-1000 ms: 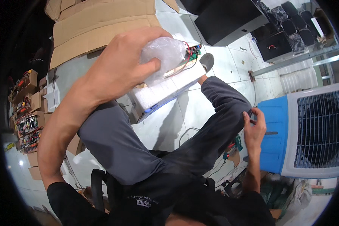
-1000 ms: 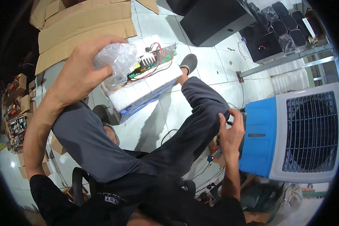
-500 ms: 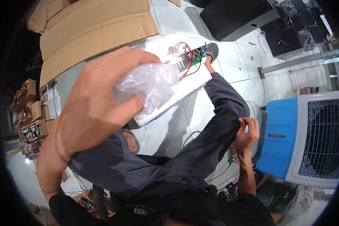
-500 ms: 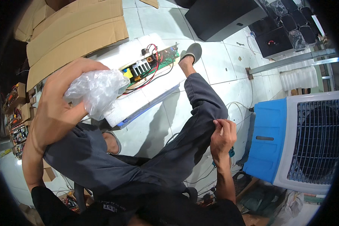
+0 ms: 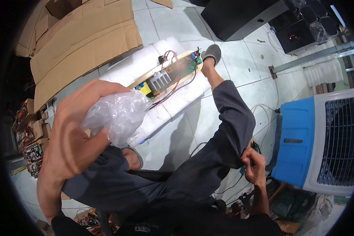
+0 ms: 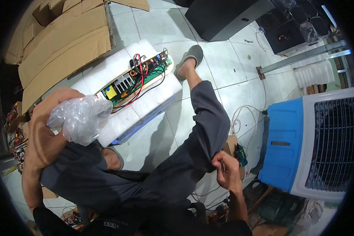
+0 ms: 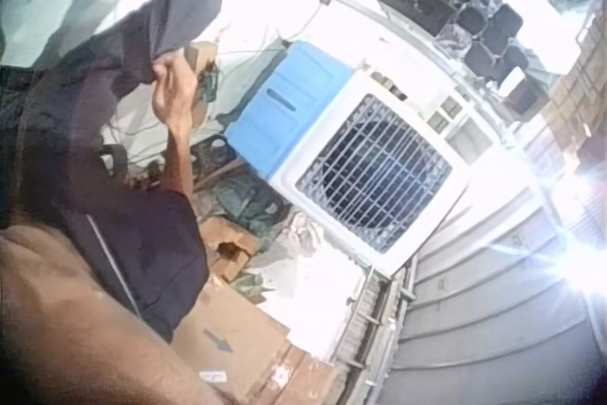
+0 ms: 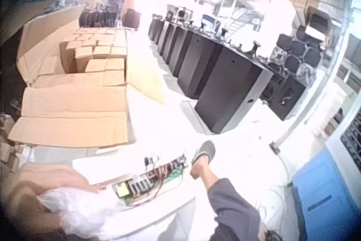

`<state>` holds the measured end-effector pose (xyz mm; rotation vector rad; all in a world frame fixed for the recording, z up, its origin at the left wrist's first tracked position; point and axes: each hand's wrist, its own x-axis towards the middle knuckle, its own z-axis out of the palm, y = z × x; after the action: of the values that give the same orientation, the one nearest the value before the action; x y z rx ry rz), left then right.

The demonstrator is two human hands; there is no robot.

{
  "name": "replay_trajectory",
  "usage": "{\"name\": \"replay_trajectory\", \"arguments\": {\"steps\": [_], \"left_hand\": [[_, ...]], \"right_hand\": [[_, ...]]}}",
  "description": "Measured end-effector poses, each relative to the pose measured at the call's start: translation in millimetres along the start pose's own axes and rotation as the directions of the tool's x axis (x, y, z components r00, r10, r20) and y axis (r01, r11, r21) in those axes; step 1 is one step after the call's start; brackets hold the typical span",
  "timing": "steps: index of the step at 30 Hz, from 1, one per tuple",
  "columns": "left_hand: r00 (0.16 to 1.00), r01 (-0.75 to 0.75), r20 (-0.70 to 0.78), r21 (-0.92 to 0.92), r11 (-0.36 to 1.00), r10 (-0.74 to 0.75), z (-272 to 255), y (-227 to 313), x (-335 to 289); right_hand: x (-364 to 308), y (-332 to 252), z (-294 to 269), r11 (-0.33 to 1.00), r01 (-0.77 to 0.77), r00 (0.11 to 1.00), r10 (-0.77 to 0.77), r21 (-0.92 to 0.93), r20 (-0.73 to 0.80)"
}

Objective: The person unwraps a circuit board from plastic packaging and places it on a foam block. They then use a hot glue gun to apply glue to components on the board and adjust wires with their hands.

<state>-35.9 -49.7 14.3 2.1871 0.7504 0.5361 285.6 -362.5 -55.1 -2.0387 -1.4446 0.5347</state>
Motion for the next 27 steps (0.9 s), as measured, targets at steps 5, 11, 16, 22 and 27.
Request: {"name": "replay_trajectory", "arguments": {"steps": [5,11,16,22,27], "left_hand": [[0.999,-0.046,-0.029,-0.03,0.998,0.046,0,5,2],[0.998,-0.052,-0.041,-0.046,0.998,0.05,-2,-6,-7],[0.997,-0.075,-0.018,-0.062,0.995,0.074,-3,-4,-5],[0.994,-0.081,-0.071,0.065,0.995,0.086,-6,-4,-10],[0.997,-0.049,-0.07,-0.048,0.998,0.045,-7,3,-6]], "right_hand": [[-31,-1,-11,0.996,-0.079,0.979,0.072,0.032,0.19],[-19,6,-3,0.981,-0.189,0.956,0.175,0.039,0.236],[20,-7,-21,0.998,-0.02,0.989,0.03,-0.066,0.146],[73,-21,-47,0.931,0.106,0.975,-0.166,-0.35,-0.146],[156,31,-52,0.854,-0.237,0.971,0.219,-0.464,-0.092]]}}
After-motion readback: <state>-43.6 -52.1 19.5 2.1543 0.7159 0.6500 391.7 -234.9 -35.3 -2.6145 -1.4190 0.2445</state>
